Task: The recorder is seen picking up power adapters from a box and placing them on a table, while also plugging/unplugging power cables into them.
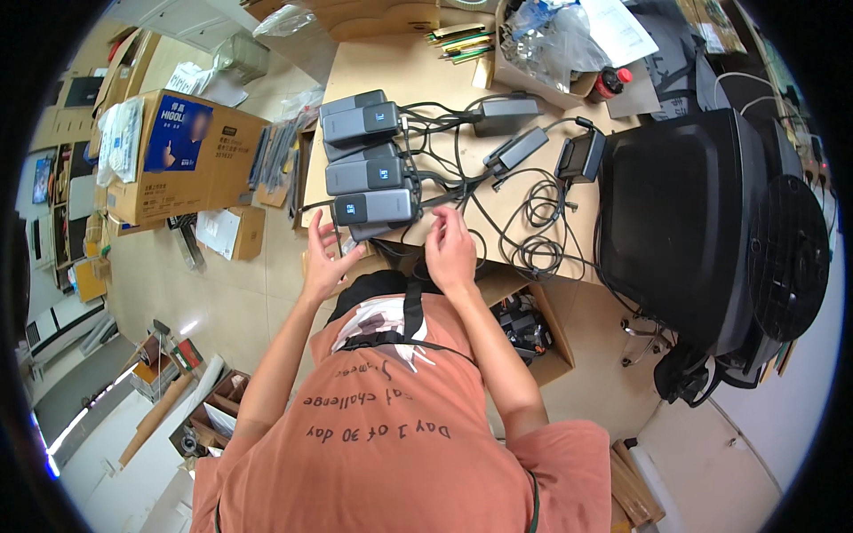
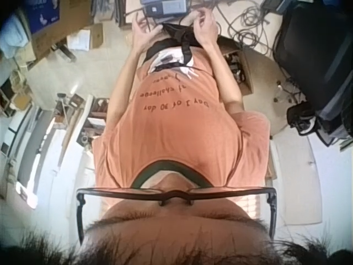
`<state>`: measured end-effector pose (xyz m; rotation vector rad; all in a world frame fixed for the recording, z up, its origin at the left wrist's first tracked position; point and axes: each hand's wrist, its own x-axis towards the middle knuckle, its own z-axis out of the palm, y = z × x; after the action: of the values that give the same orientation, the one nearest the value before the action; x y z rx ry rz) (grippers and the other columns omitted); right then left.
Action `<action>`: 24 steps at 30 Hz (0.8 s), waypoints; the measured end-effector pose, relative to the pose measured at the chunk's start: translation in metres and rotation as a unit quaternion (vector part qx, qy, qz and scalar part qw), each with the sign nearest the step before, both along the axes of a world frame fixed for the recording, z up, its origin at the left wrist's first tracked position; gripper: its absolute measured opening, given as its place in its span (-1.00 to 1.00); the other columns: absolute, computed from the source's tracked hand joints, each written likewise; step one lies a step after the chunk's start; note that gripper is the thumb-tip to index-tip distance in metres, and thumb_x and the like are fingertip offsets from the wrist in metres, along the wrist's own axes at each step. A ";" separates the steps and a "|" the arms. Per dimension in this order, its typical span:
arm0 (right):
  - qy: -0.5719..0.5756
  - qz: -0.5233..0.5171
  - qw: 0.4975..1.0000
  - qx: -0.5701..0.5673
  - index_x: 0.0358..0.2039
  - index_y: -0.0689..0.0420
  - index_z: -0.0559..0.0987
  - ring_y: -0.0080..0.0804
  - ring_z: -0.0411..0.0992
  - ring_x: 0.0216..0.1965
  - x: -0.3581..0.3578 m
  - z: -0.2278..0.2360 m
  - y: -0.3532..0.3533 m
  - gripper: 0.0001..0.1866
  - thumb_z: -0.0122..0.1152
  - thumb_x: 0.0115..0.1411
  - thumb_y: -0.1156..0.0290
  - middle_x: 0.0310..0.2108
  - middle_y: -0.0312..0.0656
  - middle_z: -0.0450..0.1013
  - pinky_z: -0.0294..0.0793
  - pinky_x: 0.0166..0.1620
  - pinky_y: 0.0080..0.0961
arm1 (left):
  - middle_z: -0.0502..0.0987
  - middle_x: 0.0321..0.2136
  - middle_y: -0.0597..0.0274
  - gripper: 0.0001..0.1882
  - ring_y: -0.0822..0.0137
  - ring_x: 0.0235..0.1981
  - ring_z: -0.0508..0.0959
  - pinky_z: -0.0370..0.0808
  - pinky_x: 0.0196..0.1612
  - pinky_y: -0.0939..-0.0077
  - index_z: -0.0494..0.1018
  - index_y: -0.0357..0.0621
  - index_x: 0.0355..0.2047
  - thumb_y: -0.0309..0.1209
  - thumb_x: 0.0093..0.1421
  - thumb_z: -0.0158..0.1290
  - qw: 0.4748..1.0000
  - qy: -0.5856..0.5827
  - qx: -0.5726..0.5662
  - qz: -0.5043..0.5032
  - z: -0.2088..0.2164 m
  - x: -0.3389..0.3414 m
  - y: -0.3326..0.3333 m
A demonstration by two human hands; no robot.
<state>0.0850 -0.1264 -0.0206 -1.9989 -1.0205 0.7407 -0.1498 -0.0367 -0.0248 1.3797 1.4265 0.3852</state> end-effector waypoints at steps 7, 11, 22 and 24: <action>-0.098 0.154 0.973 -0.143 -0.06 0.19 0.50 0.04 0.58 -0.27 0.008 -0.059 0.017 -0.64 0.29 0.14 0.36 -0.36 0.01 0.60 0.55 -0.16 -0.08 | 0.51 0.00 -0.11 -0.13 0.11 -0.01 0.57 0.51 0.03 0.24 0.28 -0.31 0.17 -0.26 -0.09 0.46 0.992 0.098 0.041 -0.073 -0.056 0.007 0.004; -0.091 0.099 0.984 -0.117 -0.26 0.24 0.54 0.10 0.57 -0.29 -0.005 -0.083 0.026 -0.76 0.34 0.11 0.41 -0.40 0.04 0.59 0.55 -0.17 -0.07 | 0.68 -0.36 -0.04 -0.56 0.12 -0.35 0.68 0.57 -0.22 0.32 0.57 -0.37 -0.23 -0.36 -0.06 0.44 0.994 0.064 0.090 -0.027 -0.064 0.017 0.003; 0.012 -0.049 0.997 -0.066 -0.22 0.30 0.53 0.09 0.56 -0.33 -0.028 -0.089 0.027 -0.76 0.24 0.04 0.63 -0.43 0.08 0.55 0.54 -0.21 -0.12 | 0.69 -0.26 -0.07 -0.46 0.12 -0.23 0.71 0.58 -0.17 0.28 0.56 -0.25 -0.08 -0.28 -0.04 0.45 0.986 0.129 0.089 -0.054 -0.061 0.022 0.007; 0.008 -0.062 0.996 -0.063 -0.22 0.30 0.53 0.09 0.56 -0.33 -0.030 -0.090 0.027 -0.76 0.23 0.04 0.63 -0.43 0.08 0.55 0.54 -0.21 -0.12 | 0.69 -0.24 -0.07 -0.45 0.12 -0.20 0.71 0.58 -0.15 0.28 0.56 -0.27 -0.08 -0.27 -0.04 0.45 0.985 0.133 0.101 -0.052 -0.061 0.024 0.005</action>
<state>0.0549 -0.0998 -0.1103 -2.1402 -0.8491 0.7683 -0.1263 -0.0314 -0.0862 1.7141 1.5557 0.2907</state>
